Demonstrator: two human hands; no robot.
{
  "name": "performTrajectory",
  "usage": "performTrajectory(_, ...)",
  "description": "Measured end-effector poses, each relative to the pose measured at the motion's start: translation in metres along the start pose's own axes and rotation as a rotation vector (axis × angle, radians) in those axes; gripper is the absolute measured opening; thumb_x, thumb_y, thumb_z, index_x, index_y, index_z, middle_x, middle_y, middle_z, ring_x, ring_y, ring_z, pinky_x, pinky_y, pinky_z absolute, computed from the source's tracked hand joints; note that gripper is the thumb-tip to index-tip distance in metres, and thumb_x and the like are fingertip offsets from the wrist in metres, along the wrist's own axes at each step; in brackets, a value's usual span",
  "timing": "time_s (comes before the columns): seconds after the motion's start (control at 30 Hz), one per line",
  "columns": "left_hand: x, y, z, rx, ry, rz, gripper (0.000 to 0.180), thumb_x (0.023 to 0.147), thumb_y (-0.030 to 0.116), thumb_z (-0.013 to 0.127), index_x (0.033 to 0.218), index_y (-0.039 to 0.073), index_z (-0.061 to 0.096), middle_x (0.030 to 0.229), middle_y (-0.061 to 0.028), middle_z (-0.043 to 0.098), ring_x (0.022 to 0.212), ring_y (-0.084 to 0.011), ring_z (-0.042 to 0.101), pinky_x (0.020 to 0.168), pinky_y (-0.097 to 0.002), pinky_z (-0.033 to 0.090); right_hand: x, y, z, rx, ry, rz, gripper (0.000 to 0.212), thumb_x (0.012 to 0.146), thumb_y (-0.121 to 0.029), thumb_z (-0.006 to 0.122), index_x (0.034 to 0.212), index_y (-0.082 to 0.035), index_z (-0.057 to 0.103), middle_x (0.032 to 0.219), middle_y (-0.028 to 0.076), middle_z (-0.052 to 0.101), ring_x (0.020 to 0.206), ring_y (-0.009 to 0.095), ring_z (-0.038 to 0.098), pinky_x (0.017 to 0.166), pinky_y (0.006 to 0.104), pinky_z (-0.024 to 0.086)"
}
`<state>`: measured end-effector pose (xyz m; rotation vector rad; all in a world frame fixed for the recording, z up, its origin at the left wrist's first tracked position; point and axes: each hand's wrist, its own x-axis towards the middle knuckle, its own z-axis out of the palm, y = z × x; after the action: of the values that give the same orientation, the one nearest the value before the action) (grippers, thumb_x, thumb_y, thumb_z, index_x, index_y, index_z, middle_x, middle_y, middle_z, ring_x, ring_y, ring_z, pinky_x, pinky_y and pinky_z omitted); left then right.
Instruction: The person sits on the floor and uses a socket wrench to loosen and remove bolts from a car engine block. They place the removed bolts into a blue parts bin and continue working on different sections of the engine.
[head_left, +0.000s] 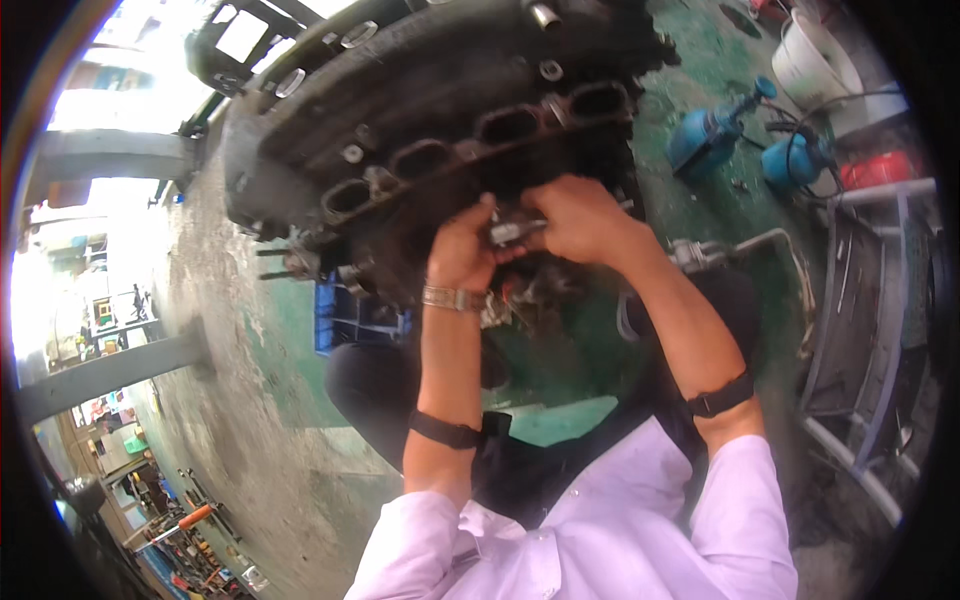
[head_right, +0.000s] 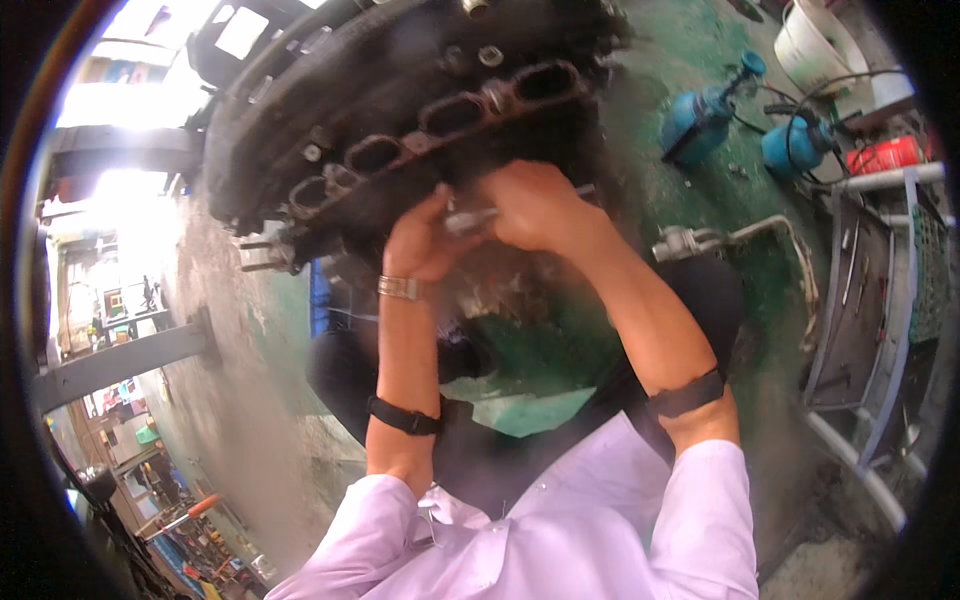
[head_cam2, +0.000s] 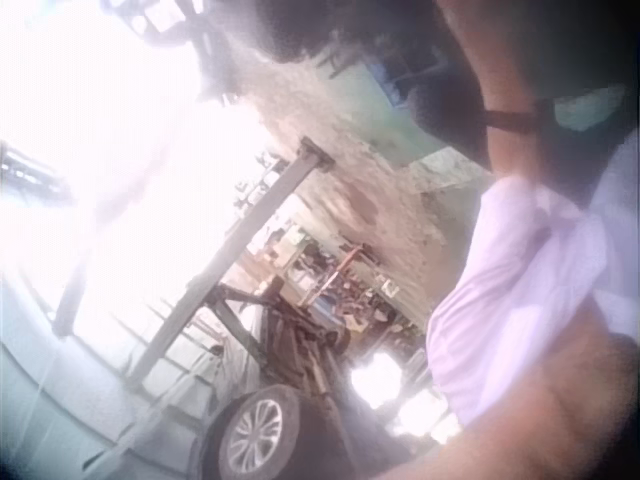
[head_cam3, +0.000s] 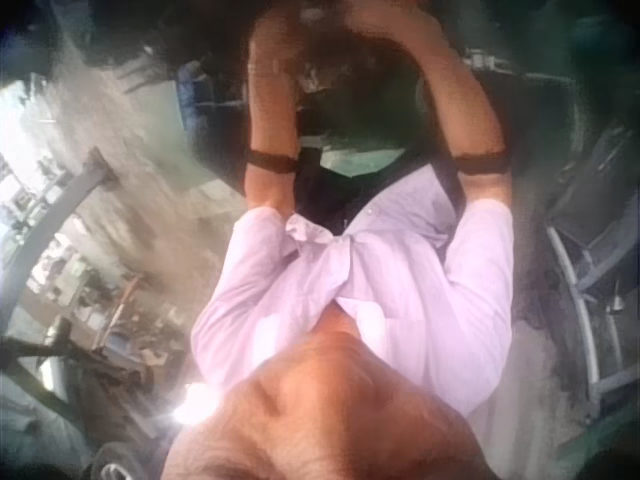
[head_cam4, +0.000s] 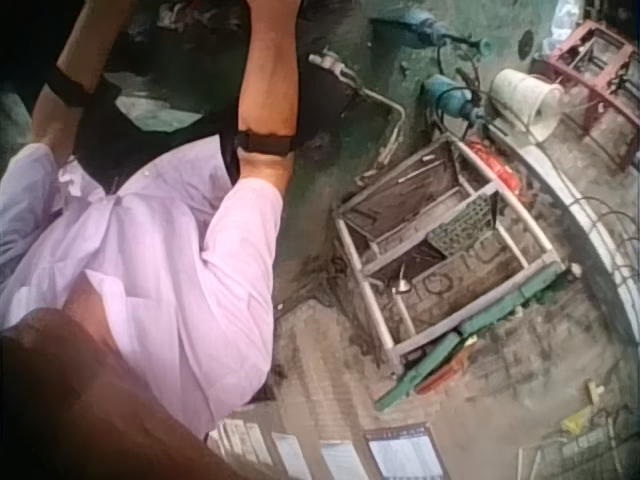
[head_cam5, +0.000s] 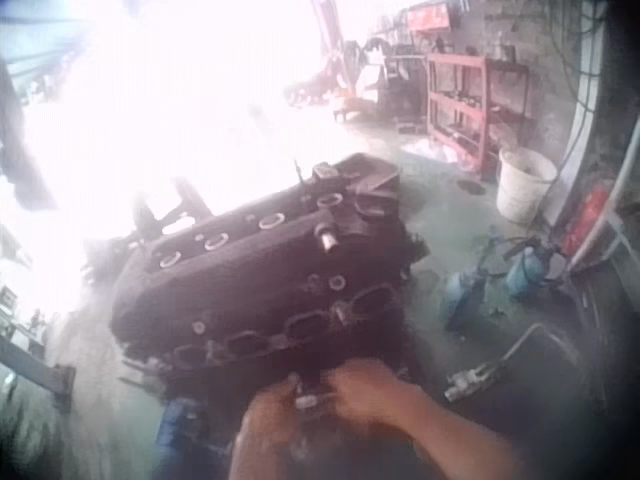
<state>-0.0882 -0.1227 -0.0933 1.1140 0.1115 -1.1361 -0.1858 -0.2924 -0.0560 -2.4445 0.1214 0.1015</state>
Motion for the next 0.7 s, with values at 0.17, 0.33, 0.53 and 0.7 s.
performTrajectory(0.17, 0.007, -0.011, -0.027, -0.042, 0.140, -0.055, 0.047, 0.100, 0.043, 0.047, 0.124, 0.004, 0.054, 0.121, -0.0128, 0.061, 0.098, -0.0281, 0.062, 0.088, -0.0478, 0.050, -0.018, -0.013, -0.029, 0.062, -0.022, 0.074, 0.031, 0.072, -0.026, 0.077, 0.092, -0.004, 0.070, 0.080, 0.018, 0.068, 0.077, 0.033, 0.066, 0.070, 0.0401, 0.051)
performTrajectory(0.33, 0.039, -0.098, -0.088, -0.144, 0.362, -0.228, 0.064, 0.098, 0.049, 0.047, 0.130, -0.007, 0.042, 0.108, -0.0239, 0.062, 0.089, -0.0333, 0.065, 0.067, -0.0436, 0.055, -0.049, -0.002, -0.054, 0.493, 0.116, -0.041, 0.024, 0.070, -0.005, 0.081, 0.091, -0.002, 0.069, 0.076, 0.004, 0.069, 0.074, 0.012, 0.066, 0.068, 0.0273, 0.051)
performTrajectory(0.53, 0.051, -0.232, -0.162, 0.076, 0.625, -0.496, 0.042, 0.098, 0.035, 0.050, 0.110, -0.005, 0.055, 0.089, -0.0214, 0.064, 0.074, -0.0328, 0.066, 0.060, -0.0457, 0.055, -0.098, 0.030, -0.078, 0.897, 0.432, 0.068, 0.024, 0.076, -0.003, 0.079, 0.095, -0.005, 0.064, 0.082, -0.002, 0.061, 0.067, 0.006, 0.055, 0.064, 0.0215, 0.045)
performTrajectory(0.7, 0.045, -0.307, -0.190, 0.189, 0.688, -0.680, 0.032, 0.097, 0.025, 0.052, 0.096, -0.005, 0.062, 0.075, -0.0202, 0.064, 0.065, -0.0330, 0.066, 0.054, -0.0464, 0.054, -0.114, 0.060, -0.086, 0.945, 0.474, 0.020, 0.019, 0.089, -0.019, 0.069, 0.089, -0.005, 0.056, 0.077, -0.001, 0.048, 0.057, 0.006, 0.040, 0.052, 0.0208, 0.029)
